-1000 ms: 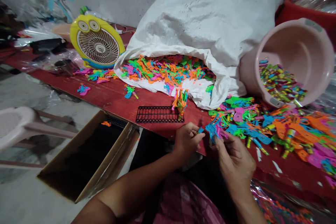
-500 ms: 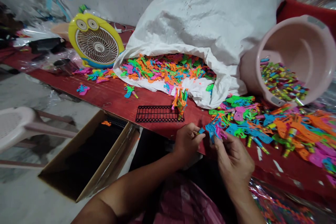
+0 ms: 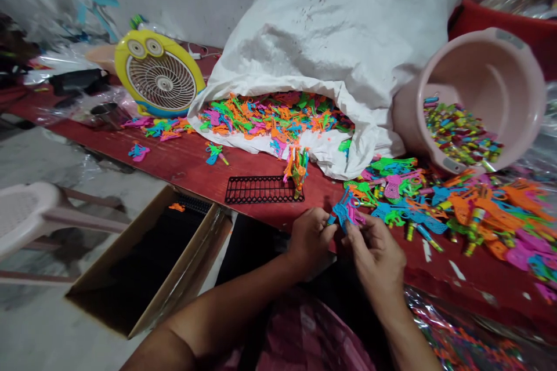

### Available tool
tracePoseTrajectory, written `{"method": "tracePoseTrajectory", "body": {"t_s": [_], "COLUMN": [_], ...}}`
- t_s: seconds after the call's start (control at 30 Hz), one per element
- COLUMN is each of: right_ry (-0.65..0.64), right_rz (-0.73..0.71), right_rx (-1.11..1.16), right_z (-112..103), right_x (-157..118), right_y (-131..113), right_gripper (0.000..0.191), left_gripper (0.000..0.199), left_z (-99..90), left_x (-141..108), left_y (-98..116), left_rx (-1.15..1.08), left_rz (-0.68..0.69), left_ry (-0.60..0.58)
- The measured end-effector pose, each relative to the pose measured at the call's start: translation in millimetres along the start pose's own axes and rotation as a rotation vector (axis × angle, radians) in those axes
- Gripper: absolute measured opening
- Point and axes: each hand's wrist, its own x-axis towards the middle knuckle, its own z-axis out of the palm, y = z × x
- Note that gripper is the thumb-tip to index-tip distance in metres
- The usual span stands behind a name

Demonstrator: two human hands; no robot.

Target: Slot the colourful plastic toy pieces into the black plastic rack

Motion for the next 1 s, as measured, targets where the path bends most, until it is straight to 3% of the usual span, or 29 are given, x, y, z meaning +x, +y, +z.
{"method": "tracePoseTrajectory", "body": {"t_s": [0.13,0.23,0.3,0.4,0.53,0.63,0.77,1.0], "right_ry": [-0.147,-0.232,-0.235,-0.272,-0.365,-0.338,-0.212,-0.147], "right_rz": [0.166,0.231,0.252,0.207,0.126,0.143,0.278,0.285], "right_rx": [0.159,0.284,0.332,0.254,0.204,0.258,0.349,0.401], "right_z": [-4.1,-7.2,-8.0,-8.1,-6.6,-2.2,7.6,38.4], "right_x": [2.6,6.2,10.6,19.7,29.4,32.2,36.5,52.2], "right_y": [-0.1,5.7,10.5,14.2,10.8,5.6,-0.3,8.3], "right_gripper": [0.035,0.042,0.043,0.042,0.03,0.031,0.041,0.043], "left_gripper": [0.006,0.015,0.022,0.032,0.033,0.038,0.037,0.021], "left_z": [-1.6,-4.4,-7.8,-15.3,-26.4,-31.1,-34.9,-72.2], "left_x": [3.4,4.5,4.5,5.5,11.0,13.7,5.6,-2.6], "left_y": [3.1,3.3,2.1,1.3,5.4,6.7,0.4,-7.6], "left_rx": [-0.208,-0.408,-0.428,-0.424,-0.569,-0.626,-0.393,0.316], "left_rz": [-0.08,-0.124,-0.12,-0.085,-0.054,-0.089,-0.048,0.319], "left_ry": [-0.095,-0.148,-0.151,-0.226,-0.415,-0.482,-0.228,0.258]}}
